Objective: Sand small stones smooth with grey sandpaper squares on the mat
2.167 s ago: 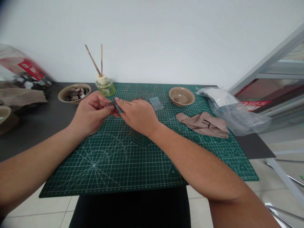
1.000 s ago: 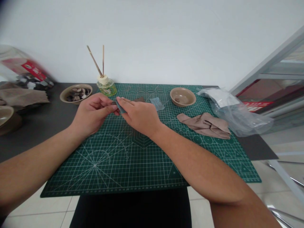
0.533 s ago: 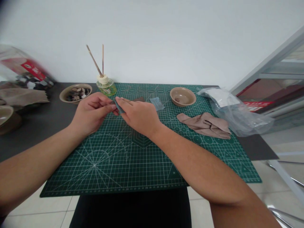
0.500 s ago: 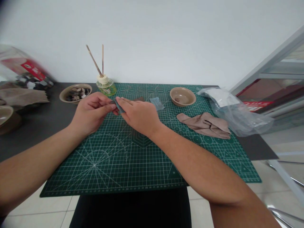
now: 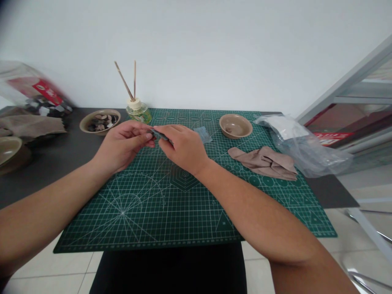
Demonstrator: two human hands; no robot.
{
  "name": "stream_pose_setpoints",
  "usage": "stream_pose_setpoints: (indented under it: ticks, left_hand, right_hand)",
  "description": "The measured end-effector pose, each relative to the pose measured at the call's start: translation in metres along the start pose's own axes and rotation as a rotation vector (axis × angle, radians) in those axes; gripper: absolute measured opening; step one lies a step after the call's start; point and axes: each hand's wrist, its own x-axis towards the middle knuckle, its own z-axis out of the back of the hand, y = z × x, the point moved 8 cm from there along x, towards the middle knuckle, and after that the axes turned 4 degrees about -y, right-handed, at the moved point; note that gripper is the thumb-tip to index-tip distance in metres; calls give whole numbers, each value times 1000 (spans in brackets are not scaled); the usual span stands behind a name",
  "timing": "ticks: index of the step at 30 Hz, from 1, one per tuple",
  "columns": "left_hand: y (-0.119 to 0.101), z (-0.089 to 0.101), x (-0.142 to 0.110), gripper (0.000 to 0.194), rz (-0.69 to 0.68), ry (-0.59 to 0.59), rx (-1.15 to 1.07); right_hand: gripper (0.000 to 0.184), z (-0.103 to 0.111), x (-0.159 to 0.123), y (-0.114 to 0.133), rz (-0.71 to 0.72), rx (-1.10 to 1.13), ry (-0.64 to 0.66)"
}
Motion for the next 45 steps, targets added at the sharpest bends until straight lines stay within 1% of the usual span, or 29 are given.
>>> stream_pose_setpoints:
  ticks: [3,6,10,14,21,25,28,33,37,40,45]
  left_hand:
    - [7,-1,-1,34,86,13,-74]
    - [10,-3,-2,36,123,27,-89]
    - [9,-2,-2,33,108,29,-10]
    - [10,0,1,35,84,38,52]
    - [12,1,5,39,62,122,135]
    - [13,0,7,38,33,155,184]
    - [16,0,8,37,42,169,205]
    - [20,-1,7,31,73,192,232]
    - [21,-2,6,30,79,203,228]
    - [20,-3,7,32,68,198,215]
    - [17,-3,7,32,59,185,204]
  right_hand:
    - [37,-2,0,-4,-31,24,8]
    - [36,-4,1,-7,-49,46,7]
    - [34,-5,2,-7,-59,82,15]
    - [31,-6,2,-7,-80,114,13]
    - [26,-12,3,-14,-118,160,33]
    - [19,-17,4,-18,-129,201,63]
    - [15,-18,4,-23,-169,259,81]
    - [12,-21,4,-31,-235,345,111]
    - [8,-24,4,-36,-265,397,106]
    - [8,-24,3,-38,-281,414,87]
    - [15,-20,2,-37,-303,369,47]
